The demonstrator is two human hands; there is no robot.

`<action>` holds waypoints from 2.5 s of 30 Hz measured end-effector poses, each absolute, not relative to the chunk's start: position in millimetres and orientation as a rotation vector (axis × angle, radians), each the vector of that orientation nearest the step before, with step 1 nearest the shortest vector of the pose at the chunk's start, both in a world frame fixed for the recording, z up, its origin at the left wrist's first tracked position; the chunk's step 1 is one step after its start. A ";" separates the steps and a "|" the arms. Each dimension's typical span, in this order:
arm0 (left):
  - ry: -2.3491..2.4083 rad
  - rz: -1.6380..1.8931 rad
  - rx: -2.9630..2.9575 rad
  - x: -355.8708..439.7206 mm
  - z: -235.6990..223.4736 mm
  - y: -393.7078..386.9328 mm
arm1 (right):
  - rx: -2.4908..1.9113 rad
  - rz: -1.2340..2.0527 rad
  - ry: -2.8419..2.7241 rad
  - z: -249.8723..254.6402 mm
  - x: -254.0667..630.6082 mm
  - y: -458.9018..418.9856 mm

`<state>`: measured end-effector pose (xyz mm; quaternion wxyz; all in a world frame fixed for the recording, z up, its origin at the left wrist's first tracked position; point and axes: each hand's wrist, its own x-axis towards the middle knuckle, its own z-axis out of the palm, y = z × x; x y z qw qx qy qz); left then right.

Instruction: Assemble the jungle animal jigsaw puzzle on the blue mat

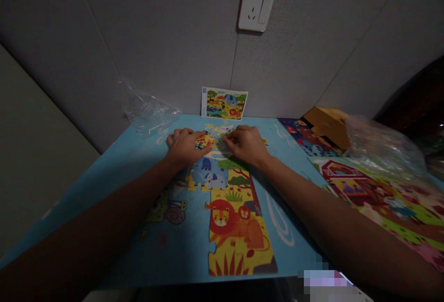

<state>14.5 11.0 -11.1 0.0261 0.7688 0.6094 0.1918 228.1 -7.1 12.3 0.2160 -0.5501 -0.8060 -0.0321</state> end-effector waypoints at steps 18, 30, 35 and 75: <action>1.866 0.683 2.436 12.6 -9.5 13.7 | -1.106 0.335 -2.765 19.0 183.2 -52.1; 1.821 0.899 2.421 14.5 -6.2 9.6 | -1.128 0.292 -2.695 9.5 195.6 -36.0; 1.809 0.983 2.398 16.1 -4.4 6.7 | -1.100 0.367 -2.593 2.0 202.3 -24.6; 1.994 0.463 2.415 8.7 -7.5 11.3 | -1.611 -0.057 -2.315 0.8 229.8 5.3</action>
